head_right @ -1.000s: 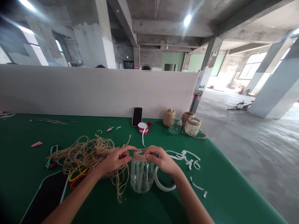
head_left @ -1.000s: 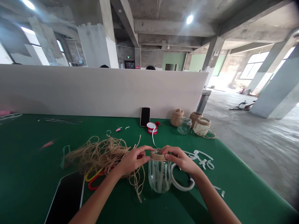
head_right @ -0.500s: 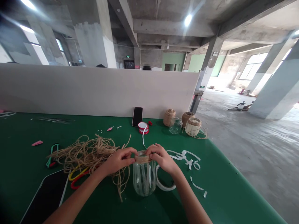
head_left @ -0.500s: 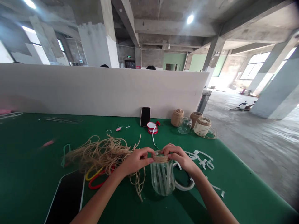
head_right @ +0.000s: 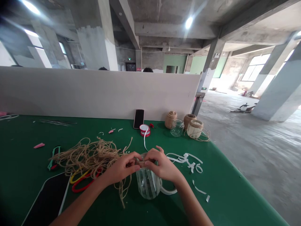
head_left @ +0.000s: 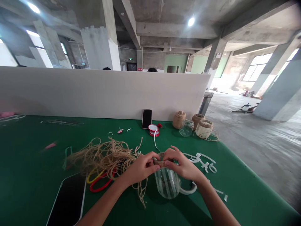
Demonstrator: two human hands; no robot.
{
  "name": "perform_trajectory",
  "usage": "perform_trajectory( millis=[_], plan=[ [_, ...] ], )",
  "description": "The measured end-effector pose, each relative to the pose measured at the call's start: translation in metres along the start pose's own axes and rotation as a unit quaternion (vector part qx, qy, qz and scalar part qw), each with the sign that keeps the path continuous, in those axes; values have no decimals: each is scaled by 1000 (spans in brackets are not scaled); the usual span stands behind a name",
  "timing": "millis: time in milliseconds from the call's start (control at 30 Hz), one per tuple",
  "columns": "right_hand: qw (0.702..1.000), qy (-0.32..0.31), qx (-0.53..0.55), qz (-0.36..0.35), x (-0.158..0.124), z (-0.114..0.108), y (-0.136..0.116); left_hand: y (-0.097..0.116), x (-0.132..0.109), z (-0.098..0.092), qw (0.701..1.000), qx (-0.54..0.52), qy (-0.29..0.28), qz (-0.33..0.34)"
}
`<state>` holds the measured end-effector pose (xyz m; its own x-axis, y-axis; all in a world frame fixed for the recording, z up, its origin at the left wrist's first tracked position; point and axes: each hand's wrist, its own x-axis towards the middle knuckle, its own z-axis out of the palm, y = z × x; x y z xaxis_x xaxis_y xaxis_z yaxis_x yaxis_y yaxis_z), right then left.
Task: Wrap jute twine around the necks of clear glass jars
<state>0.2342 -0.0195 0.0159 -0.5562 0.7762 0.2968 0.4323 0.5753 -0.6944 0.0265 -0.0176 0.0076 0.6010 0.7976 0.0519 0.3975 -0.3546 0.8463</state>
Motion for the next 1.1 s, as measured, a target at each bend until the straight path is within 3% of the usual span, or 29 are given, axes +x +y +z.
perform_trajectory(
  millis=[367, 600, 733, 933, 1100],
  plan=[
    [985, -7, 173, 0, 0, -2, 26, -19, 3, -16, 1000, 0, -10, 14],
    [972, -14, 235, 12, 1, 0, 34, -24, 5, -16, 1000, -4, -13, 12],
    [982, -16, 186, 15, 1, -4, 28, -22, 5, -13, 1000, 7, -4, 16],
    [998, -4, 23, 50, -2, -6, 4, -8, 2, 1, 1000, 4, 15, 19],
    [999, -4, -42, 26, -2, -2, -9, 1, 0, 15, 999, -27, 30, 12]
  ],
)
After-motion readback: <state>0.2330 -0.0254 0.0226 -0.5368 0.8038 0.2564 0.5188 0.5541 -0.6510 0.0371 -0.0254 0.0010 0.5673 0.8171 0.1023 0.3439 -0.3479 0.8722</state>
